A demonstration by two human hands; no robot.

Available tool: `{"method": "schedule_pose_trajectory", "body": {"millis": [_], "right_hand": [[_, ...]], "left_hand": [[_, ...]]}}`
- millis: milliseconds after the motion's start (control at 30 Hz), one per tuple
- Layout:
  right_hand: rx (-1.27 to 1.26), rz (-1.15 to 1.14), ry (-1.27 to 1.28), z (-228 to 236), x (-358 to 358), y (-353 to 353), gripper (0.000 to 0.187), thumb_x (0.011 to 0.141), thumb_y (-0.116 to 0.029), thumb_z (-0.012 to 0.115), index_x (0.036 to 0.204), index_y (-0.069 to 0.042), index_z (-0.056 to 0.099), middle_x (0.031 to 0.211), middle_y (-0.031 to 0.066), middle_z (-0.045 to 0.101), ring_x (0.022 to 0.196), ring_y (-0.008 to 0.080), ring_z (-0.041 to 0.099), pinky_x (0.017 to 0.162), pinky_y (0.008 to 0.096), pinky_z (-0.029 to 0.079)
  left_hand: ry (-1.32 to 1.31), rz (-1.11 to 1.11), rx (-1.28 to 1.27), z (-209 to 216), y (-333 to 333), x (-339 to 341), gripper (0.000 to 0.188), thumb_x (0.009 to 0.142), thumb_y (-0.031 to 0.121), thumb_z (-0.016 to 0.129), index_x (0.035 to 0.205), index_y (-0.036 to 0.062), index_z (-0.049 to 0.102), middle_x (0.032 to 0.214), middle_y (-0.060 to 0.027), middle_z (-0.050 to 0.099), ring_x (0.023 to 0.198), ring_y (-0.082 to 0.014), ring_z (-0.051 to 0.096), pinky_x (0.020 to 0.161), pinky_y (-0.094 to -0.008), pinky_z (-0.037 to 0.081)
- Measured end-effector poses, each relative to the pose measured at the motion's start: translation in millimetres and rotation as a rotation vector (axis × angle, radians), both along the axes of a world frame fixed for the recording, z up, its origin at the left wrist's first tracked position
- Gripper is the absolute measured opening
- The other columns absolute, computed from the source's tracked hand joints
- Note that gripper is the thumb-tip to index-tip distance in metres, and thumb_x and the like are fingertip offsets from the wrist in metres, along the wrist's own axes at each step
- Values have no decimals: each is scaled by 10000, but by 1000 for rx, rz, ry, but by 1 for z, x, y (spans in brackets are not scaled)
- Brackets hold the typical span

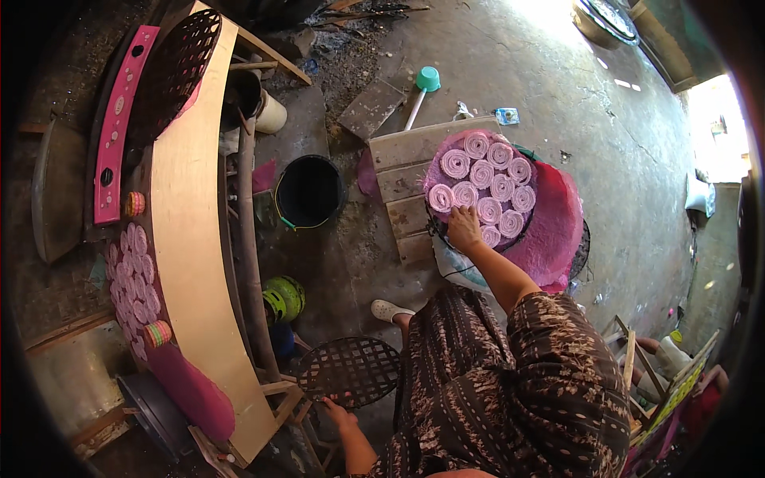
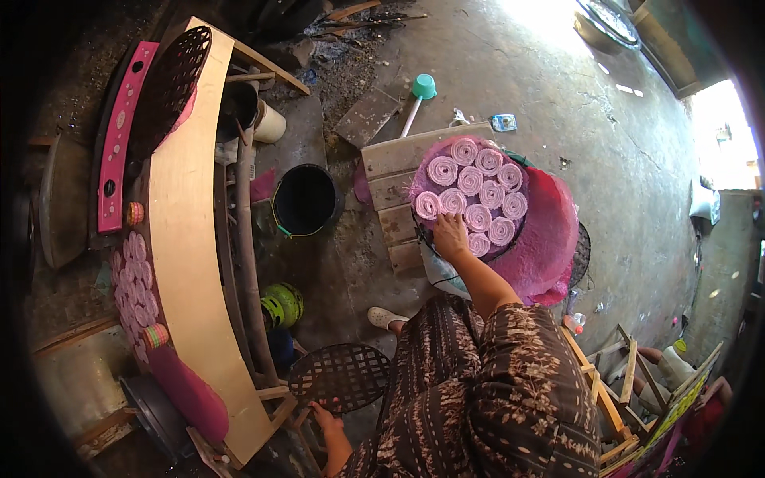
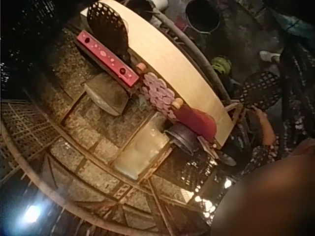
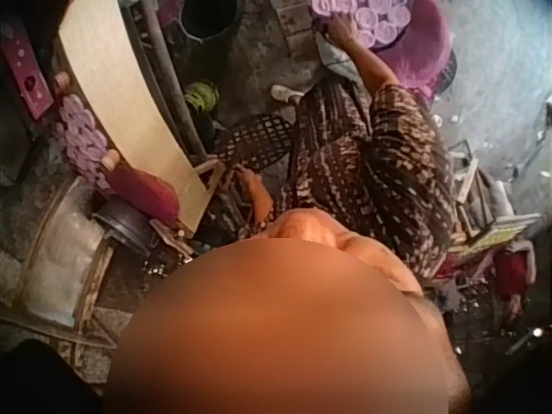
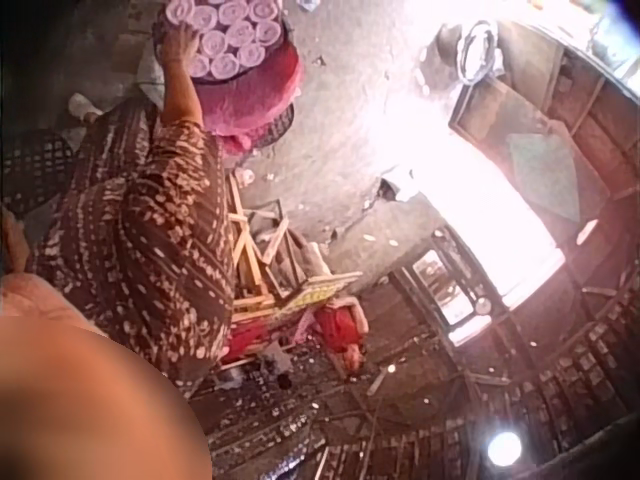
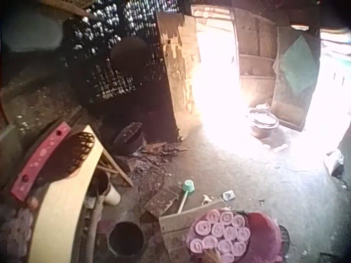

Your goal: The person is squeezing pink paste from a tube to form swirled cracker shapes on a wooden board and then arranging those shapes onto a circular woven tray.

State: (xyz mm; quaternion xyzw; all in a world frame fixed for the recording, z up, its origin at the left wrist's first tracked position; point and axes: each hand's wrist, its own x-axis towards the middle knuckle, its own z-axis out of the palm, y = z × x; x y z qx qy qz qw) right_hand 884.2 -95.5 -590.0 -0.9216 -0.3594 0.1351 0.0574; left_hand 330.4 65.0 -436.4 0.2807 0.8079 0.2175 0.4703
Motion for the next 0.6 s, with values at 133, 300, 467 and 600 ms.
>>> {"method": "schedule_pose_trajectory", "body": {"millis": [133,300,467,600], "right_hand": [[80,-62,32,2,-6,-11,225,688,-183,595,856,-43,651,992,92,550,1031,253,473,919,419,318],[62,-4,83,0,-27,-15,202,727,-175,560,859,-60,661,1010,92,551,1033,263,482,944,455,307],[499,-677,83,-7,-20,-34,159,746,-160,561,838,-59,642,915,128,587,908,294,559,819,414,418],[485,-1851,157,-70,1,-110,353,821,-286,566,946,40,621,990,259,611,949,384,583,828,454,437]], "left_hand": [[-7,28,-16,9,-4,17,366,943,501,384,981,152,490,920,23,532,737,-182,591,594,-334,431],[30,15,-24,1,1,18,384,945,503,376,1008,144,497,941,17,542,739,-181,590,594,-327,432],[30,-1,-65,-2,-3,31,401,952,496,358,1037,131,503,979,16,546,776,-178,592,602,-329,434],[-28,-52,-60,-4,1,36,381,950,486,382,1090,147,485,1019,19,526,805,-172,572,638,-340,422]]}}
